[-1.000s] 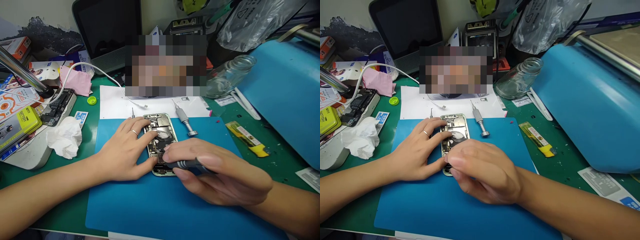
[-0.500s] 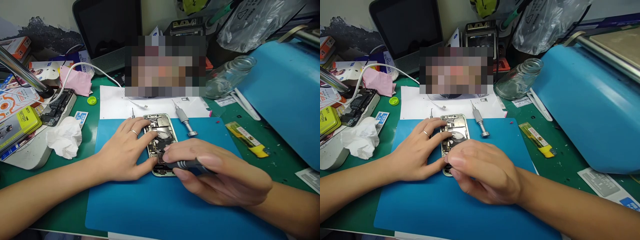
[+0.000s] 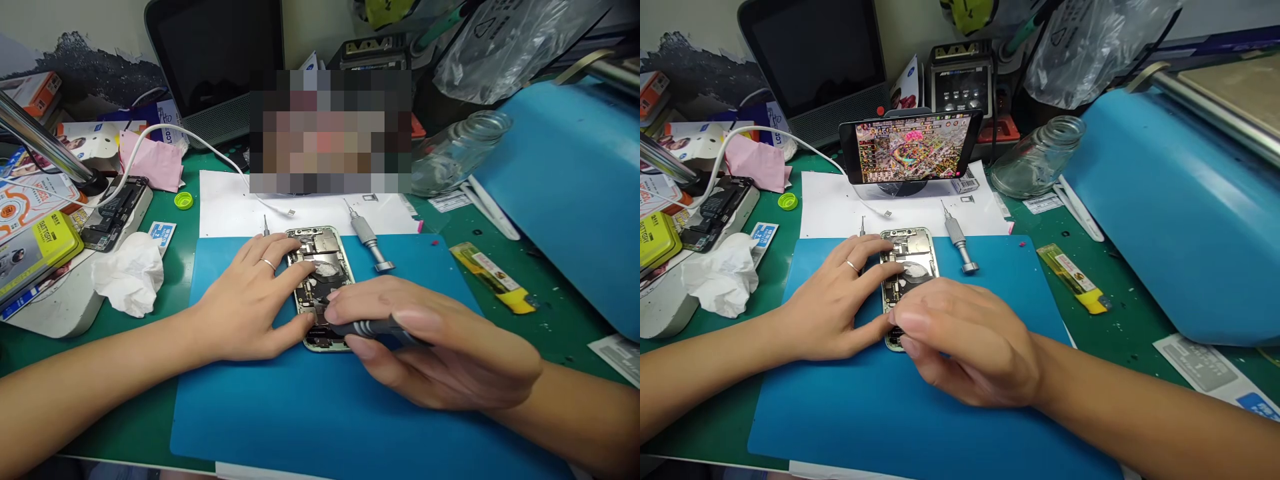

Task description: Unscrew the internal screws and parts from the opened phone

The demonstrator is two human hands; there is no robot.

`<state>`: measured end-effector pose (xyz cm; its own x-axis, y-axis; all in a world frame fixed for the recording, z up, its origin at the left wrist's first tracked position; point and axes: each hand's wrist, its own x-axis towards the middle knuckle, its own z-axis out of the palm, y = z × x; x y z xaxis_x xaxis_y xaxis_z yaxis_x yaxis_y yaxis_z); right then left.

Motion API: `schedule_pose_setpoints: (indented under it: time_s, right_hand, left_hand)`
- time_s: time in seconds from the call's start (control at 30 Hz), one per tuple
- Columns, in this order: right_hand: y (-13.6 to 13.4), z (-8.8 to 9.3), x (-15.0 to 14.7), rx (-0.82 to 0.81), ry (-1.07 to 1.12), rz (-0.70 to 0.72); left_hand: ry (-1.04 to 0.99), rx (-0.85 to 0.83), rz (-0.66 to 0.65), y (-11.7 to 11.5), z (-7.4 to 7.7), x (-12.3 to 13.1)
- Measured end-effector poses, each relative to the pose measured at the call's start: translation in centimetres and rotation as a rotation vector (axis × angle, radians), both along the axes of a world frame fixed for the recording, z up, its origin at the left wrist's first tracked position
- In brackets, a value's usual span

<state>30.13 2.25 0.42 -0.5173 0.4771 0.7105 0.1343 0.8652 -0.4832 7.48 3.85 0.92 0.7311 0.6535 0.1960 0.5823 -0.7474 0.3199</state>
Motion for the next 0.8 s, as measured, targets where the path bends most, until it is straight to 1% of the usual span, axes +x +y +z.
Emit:
schedule_pose_setpoints:
  time_s: [0.4, 0.57, 0.67, 0.8]
  right_hand:
    - [0.08, 0.08, 0.10, 0.017, -0.028, 0.008]
    - [0.01, -0.40, 0.04, -0.012, 0.017, -0.006]
    - [-0.01, -0.75, -0.07, 0.002, 0.050, -0.008]
    - [0.00, -0.61, -0.04, 0.017, 0.028, -0.013]
  left_hand:
    - [-0.006, -0.014, 0.000, 0.00, 0.16, -0.01]
    - [0.008, -0.022, 0.003, 0.00, 0.20, 0.02]
    - [0.019, -0.019, 0.004, -0.02, 0.14, 0.01]
    - [0.021, -0.011, 0.004, -0.03, 0.06, -0.01]
